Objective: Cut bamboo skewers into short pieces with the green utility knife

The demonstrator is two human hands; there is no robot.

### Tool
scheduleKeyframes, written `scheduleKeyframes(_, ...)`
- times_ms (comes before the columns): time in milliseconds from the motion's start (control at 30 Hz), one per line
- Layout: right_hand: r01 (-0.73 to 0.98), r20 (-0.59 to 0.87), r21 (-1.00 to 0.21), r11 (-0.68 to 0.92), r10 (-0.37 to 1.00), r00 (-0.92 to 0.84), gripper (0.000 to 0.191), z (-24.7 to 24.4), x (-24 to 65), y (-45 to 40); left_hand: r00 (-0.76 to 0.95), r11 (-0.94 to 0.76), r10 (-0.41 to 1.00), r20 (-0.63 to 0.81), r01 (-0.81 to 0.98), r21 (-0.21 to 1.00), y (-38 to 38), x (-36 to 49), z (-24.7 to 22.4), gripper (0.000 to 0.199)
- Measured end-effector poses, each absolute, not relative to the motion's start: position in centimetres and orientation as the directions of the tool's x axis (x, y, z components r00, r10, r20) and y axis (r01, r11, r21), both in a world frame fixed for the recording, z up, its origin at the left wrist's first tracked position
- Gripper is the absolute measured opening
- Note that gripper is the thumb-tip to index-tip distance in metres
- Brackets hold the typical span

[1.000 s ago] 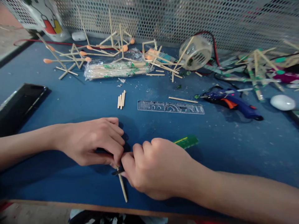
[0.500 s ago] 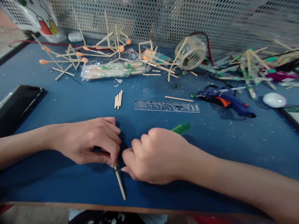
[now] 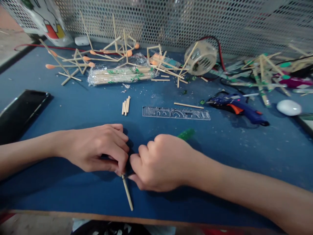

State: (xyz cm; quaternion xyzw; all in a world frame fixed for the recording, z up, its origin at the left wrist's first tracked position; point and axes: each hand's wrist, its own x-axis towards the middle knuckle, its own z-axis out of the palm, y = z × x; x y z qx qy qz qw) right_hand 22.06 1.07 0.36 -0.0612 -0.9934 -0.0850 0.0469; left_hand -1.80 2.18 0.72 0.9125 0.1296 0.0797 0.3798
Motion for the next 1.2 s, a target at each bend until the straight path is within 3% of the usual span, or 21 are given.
scheduleKeyframes(100,0.195,0.158,0.189,0.963,0.166,-0.973,0.038,0.3,21.8,0.5,0.955,-0.692,0.295,0.036,0.187,0.697,2.2,-1.8,0.6,0.012)
scheduleKeyframes(267,0.127,0.058,0.134,0.983,0.12,-0.991,0.04,0.7,21.9,0.7,0.954,-0.667,0.299,0.031,0.186,0.721,2.2,-1.8,0.6,0.011)
scheduleKeyframes(467,0.285,0.117,0.164,0.944,0.268,-0.956,0.035,1.0,21.7,-0.8,0.955,-0.683,0.296,0.033,0.187,0.707,2.2,-1.8,0.7,0.012)
scheduleKeyframes(600,0.23,0.013,0.146,0.962,0.23,-0.973,0.034,1.4,21.8,-0.7,0.957,-0.674,0.29,0.031,0.181,0.716,2.2,-1.8,0.7,0.01)
scheduleKeyframes(800,0.263,0.11,0.204,0.943,0.245,-0.963,0.022,1.4,21.7,-1.1,0.957,-0.686,0.289,0.023,0.19,0.702,2.2,-1.8,0.7,0.011)
scheduleKeyframes(900,0.176,-0.007,0.156,0.972,0.179,-0.984,0.025,1.6,22.0,-0.6,0.957,-0.674,0.29,0.018,0.191,0.714,2.3,-1.7,0.7,0.009)
scheduleKeyframes(1100,0.196,0.027,0.162,0.967,0.194,-0.981,0.012,1.7,21.9,-0.5,0.957,-0.689,0.287,0.029,0.186,0.701,2.1,-1.8,0.7,0.009)
scheduleKeyframes(1200,0.154,-0.041,0.104,0.983,0.159,-0.986,0.019,1.9,21.7,-0.2,0.956,-0.684,0.291,0.026,0.189,0.705,1.8,-2.0,0.8,0.009)
